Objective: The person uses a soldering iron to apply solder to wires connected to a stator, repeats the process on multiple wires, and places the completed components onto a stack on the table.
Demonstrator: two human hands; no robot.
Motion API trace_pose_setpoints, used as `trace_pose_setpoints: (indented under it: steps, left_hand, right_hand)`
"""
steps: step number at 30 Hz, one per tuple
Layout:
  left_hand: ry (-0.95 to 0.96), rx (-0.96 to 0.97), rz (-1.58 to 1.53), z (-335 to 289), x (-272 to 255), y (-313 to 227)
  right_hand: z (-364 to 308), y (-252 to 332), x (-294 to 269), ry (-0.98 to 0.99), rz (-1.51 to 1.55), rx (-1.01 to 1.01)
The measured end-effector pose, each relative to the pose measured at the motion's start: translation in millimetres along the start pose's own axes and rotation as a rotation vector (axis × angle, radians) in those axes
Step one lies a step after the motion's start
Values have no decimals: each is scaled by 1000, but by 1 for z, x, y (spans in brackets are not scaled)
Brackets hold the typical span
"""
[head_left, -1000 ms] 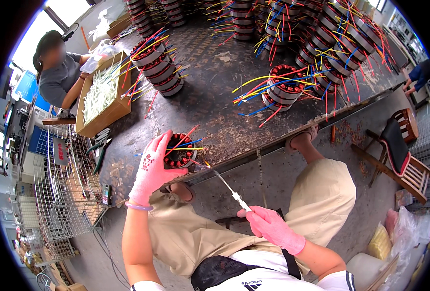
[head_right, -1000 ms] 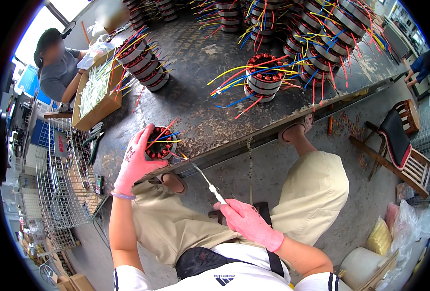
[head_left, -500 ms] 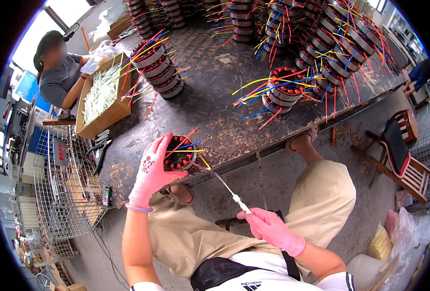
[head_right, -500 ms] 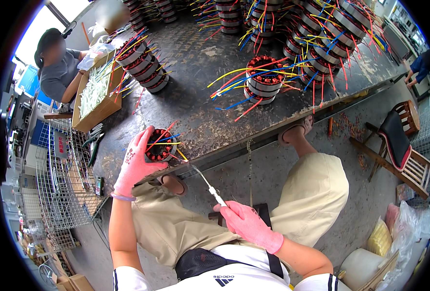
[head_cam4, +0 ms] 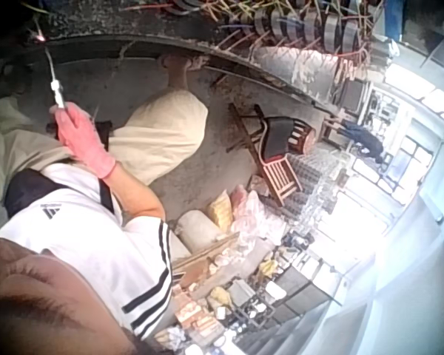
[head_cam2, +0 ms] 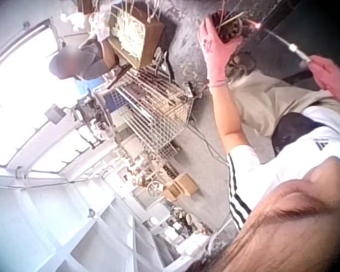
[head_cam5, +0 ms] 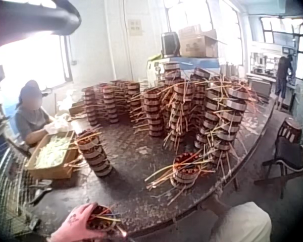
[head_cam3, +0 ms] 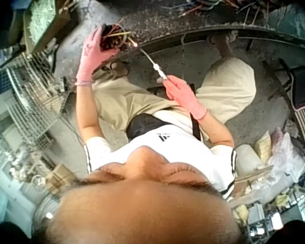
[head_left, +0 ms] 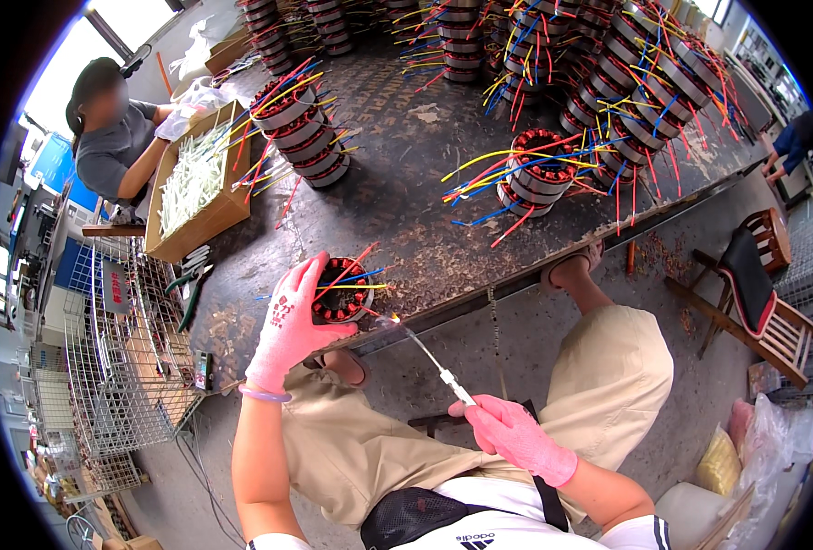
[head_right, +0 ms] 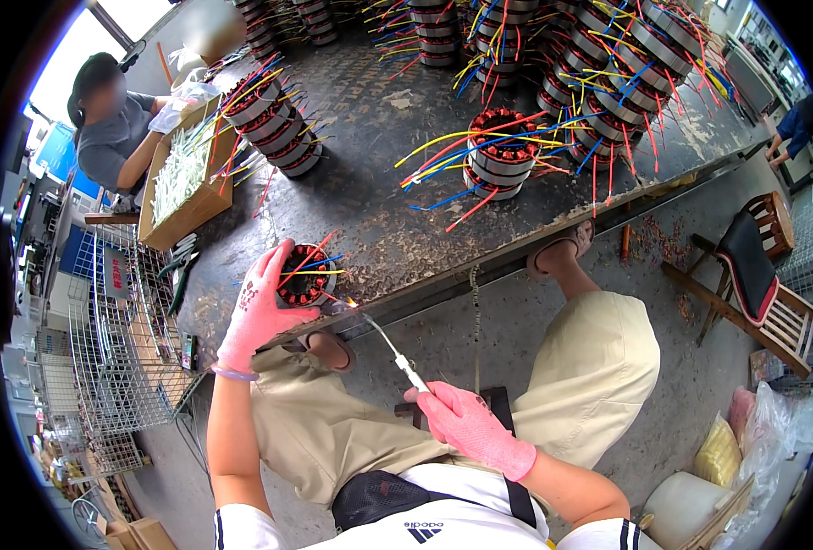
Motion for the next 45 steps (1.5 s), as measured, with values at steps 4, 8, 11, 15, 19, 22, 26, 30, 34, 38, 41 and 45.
trace_pose_setpoints:
  steps: [4,8,11,15,19,22,26,30,34,38,41,45]
  left_hand:
    - [-1,-2,-1,0,1,1]
    - [3,-6,-5,0,0,-1]
    - [2,-1,-6,0,0,-1]
    - [5,-4,-11,-1,0,-1]
    - [5,-8,-7,0,0,0]
    - [5,-4,-6,0,0,-1]
    - [7,-8,-8,0,0,-2]
    - [7,-5,-10,0,0,-1]
    - [2,4,-12,0,0,0]
    - [3,12,-16,1,0,0]
    - [3,7,-16,0,0,1]
    - [8,-3,-13,0,0,0]
  right_hand:
    - [-1,1,0,-1,9,-11]
    - [0,-2,0,2,14,-19]
    - [-1,-1,0,0,8,3]
    - [-1,-5,-2,-21,27,3]
    - [0,0,-1,-6,17,2]
    - [1,-5,-1,6,46,-11]
    - [1,-5,-1,9,45,-16]
    - [0,-3,-1,6,44,6]
    - [-1,-2,-1,-7,30,29]
    - [-1,-3,-1,0,47,13]
    - [0,-4,0,3,37,1]
    - [0,-1,1,10,26,3]
Point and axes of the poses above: each hand's wrist, its own z-axis towards the middle knuckle, its own x-axis out of the palm, y = z × x, the point moved 4 cm from there along z, towards the middle knuckle, and after that the axes turned 14 degrees about -x, right-handed, at the moved point
